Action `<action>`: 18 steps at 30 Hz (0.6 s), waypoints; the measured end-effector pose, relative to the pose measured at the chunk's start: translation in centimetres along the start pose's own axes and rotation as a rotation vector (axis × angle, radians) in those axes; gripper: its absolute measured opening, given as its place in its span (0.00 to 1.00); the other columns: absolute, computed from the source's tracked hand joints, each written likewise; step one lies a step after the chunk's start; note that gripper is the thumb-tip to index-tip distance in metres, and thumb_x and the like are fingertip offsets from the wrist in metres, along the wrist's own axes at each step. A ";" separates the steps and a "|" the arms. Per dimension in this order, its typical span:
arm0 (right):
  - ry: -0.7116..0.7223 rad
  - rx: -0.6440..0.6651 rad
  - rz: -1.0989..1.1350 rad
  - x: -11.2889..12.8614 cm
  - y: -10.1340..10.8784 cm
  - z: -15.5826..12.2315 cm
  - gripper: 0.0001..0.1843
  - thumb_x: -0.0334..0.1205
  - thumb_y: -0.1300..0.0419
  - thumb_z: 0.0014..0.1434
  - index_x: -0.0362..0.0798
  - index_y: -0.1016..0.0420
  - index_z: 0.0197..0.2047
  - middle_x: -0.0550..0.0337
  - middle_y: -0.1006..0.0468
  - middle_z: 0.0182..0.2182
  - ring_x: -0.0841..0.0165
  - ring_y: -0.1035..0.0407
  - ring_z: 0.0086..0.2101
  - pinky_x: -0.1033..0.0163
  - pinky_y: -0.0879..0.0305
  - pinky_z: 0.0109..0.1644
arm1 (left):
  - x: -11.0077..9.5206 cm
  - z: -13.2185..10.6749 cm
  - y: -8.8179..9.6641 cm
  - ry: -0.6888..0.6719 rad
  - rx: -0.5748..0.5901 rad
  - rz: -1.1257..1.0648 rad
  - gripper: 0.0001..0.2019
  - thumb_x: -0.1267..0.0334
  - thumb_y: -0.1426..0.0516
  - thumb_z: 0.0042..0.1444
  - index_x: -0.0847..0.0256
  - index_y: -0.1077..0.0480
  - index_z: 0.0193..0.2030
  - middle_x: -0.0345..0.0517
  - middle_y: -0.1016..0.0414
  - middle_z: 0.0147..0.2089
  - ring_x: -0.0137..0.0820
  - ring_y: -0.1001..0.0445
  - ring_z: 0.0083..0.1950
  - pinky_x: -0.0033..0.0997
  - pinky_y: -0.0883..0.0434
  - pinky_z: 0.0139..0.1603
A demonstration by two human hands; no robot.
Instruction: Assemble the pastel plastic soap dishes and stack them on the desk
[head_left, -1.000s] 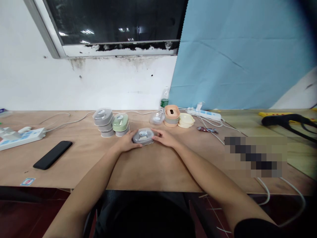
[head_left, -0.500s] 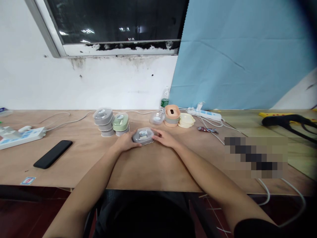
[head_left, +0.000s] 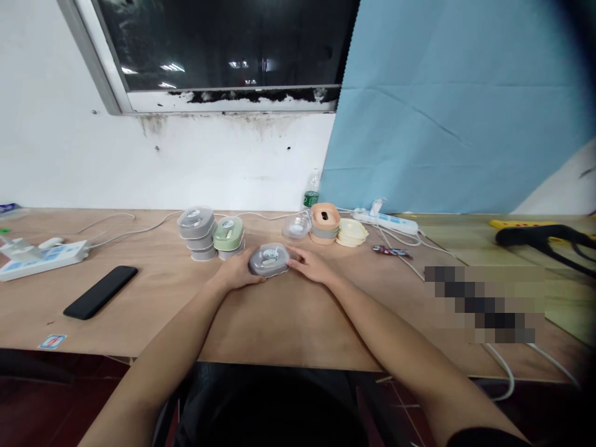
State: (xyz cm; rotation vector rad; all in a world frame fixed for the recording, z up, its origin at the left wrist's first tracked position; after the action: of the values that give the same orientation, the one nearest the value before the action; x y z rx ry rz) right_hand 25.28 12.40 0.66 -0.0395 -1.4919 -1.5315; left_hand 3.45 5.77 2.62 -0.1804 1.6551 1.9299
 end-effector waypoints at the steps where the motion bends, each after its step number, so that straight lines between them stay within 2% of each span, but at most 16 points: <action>1: -0.004 -0.004 -0.004 0.0 0.0 0.0 0.35 0.60 0.46 0.60 0.51 0.40 0.65 0.61 0.28 0.27 0.68 0.34 0.29 0.63 0.40 0.35 | -0.1 0.0 0.1 -0.009 -0.024 -0.005 0.48 0.45 0.35 0.40 0.54 0.49 0.68 0.53 0.34 0.60 0.50 0.32 0.58 0.46 0.33 0.56; 6: -0.004 -0.020 -0.020 0.2 0.1 -0.1 0.38 0.60 0.46 0.59 0.49 0.45 0.67 0.61 0.28 0.28 0.66 0.33 0.30 0.62 0.40 0.36 | -0.8 0.0 0.7 -0.054 -0.133 -0.033 0.46 0.54 0.34 0.43 0.53 0.49 0.68 0.53 0.40 0.60 0.47 0.33 0.59 0.45 0.34 0.59; 10: -0.003 -0.038 -0.008 0.3 0.2 -0.1 0.39 0.59 0.46 0.60 0.48 0.48 0.67 0.61 0.28 0.28 0.66 0.33 0.30 0.62 0.39 0.36 | -2.1 -0.5 2.1 -0.120 -0.291 -0.005 0.42 0.57 0.36 0.46 0.53 0.48 0.67 0.52 0.44 0.62 0.45 0.37 0.62 0.41 0.36 0.62; 15: -0.007 -0.043 -0.029 -0.2 0.0 0.0 0.38 0.59 0.45 0.59 0.48 0.46 0.66 0.60 0.27 0.30 0.67 0.33 0.31 0.62 0.39 0.37 | -0.9 -1.7 5.7 0.108 -0.643 0.048 0.43 0.50 0.36 0.48 0.50 0.51 0.68 0.52 0.48 0.64 0.46 0.38 0.62 0.42 0.33 0.59; 18: -0.001 -0.035 -0.045 -0.5 -0.3 0.1 0.36 0.59 0.46 0.59 0.48 0.41 0.64 0.60 0.27 0.30 0.67 0.33 0.31 0.63 0.40 0.36 | 0.6 -2.3 7.1 0.191 -0.766 0.044 0.45 0.47 0.36 0.46 0.51 0.53 0.68 0.53 0.46 0.63 0.46 0.37 0.61 0.42 0.32 0.58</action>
State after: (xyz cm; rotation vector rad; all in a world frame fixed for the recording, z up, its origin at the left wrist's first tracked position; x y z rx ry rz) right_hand 25.33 12.77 0.18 -0.0271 -1.4760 -1.5935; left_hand -1.27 3.41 7.99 -0.6403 0.9417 2.5560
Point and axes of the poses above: each hand's wrist, its own z-axis towards the middle knuckle, its own y-axis out of the back of the hand, x = y × z, the point moved 6 cm from there along z, towards the middle knuckle
